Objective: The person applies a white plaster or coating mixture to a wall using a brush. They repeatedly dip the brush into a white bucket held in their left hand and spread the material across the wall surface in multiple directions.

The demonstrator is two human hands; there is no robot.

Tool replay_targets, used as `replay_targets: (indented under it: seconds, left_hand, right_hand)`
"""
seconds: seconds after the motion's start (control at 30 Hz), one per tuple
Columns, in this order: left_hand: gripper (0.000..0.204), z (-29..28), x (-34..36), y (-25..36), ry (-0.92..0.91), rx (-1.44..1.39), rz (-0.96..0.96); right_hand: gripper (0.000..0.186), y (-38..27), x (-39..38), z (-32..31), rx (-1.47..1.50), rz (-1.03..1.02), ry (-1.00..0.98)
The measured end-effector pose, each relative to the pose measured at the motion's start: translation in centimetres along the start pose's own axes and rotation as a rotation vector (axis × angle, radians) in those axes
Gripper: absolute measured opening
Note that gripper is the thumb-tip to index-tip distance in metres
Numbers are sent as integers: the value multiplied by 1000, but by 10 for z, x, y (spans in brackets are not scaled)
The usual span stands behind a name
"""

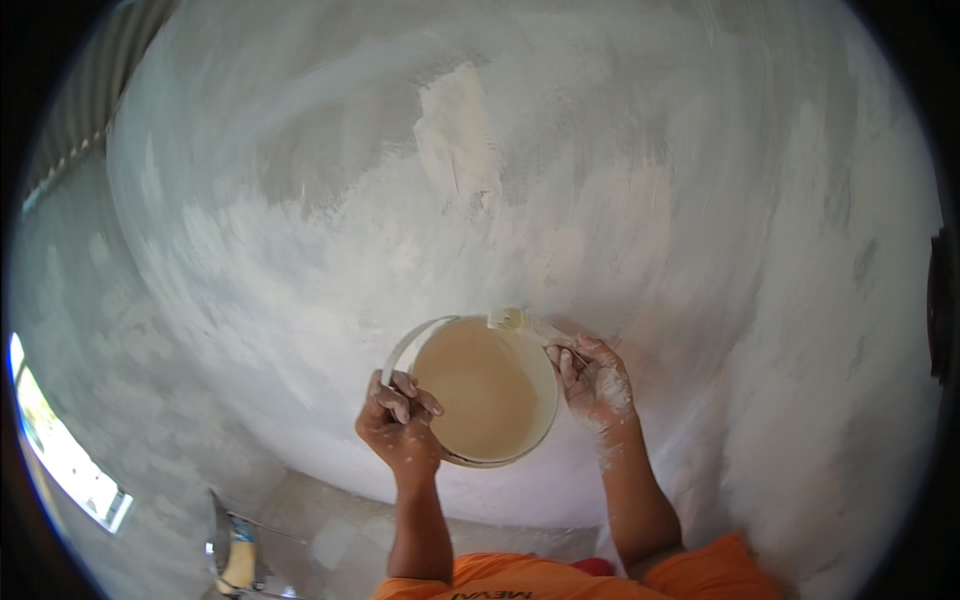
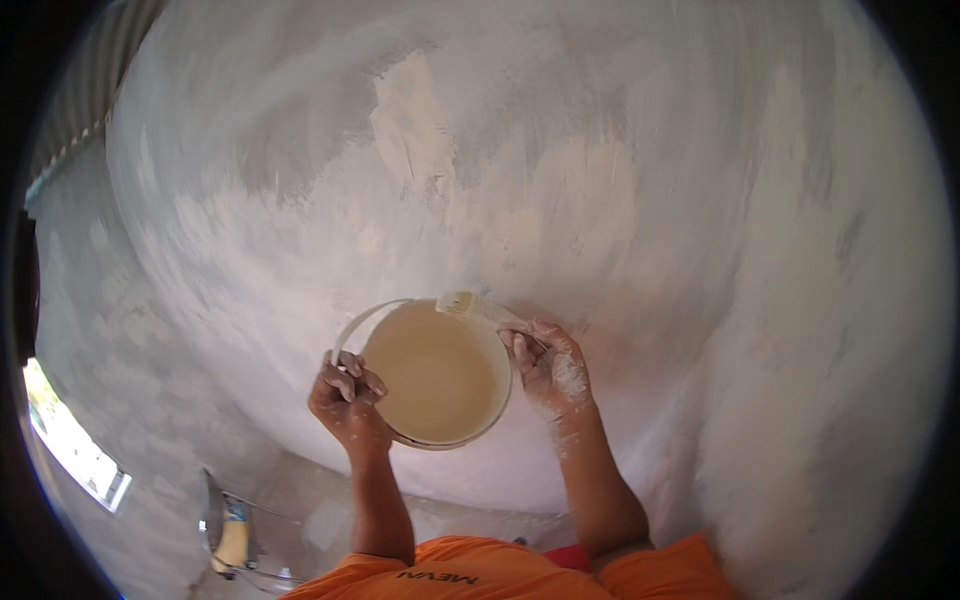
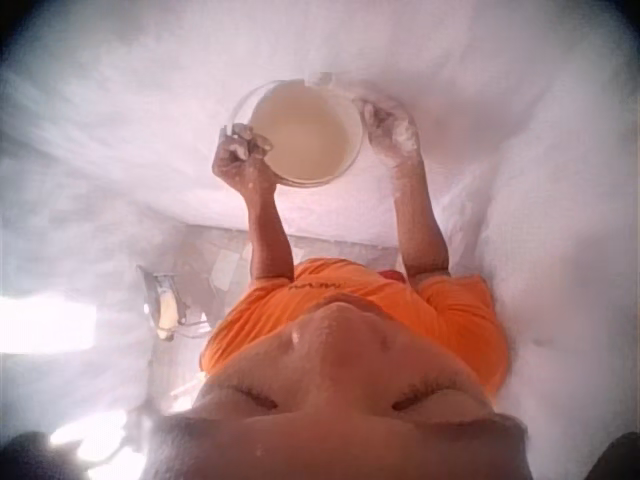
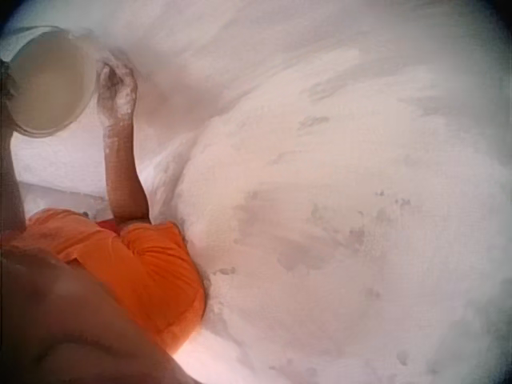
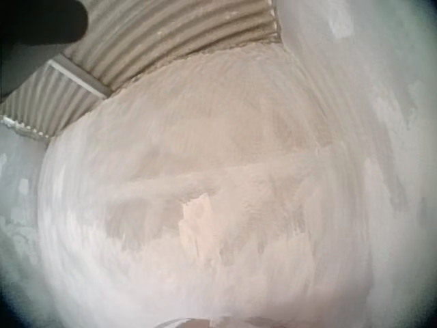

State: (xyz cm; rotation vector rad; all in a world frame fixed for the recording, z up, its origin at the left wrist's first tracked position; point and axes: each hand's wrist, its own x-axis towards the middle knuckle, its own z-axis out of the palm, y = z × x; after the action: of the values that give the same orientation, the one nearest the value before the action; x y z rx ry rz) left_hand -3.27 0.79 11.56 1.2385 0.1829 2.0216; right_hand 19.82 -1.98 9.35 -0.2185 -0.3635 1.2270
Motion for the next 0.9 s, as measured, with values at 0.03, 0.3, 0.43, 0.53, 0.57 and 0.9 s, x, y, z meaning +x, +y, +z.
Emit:
replay_targets:
  seconds: [0.03,0.3,0.43,0.53,0.57,0.9]
  left_hand:
    - [30,1,-1,2,-20,-18,9]
    - [30,-9,-2,-16,-55,43,120]
    - [30,-6,-2,-22,-36,60,174]
    - [30,-3,-2,-22,-22,49,170]
    - [29,-2,-2,-20,-37,35,178]
    - [28,6,-1,-11,-32,35,186]
  right_hand:
    - [19,-2,-2,2,-23,-38,-23]
    - [30,-70,26,55,-1099,-1396,-108]
    - [27,-84,47,63,-1587,-1846,75]
    - [27,-72,48,36,-1791,-1724,32]
    - [27,-67,44,25,-1768,-1604,-55]
    - [28,-147,41,68,-1561,-1836,234]
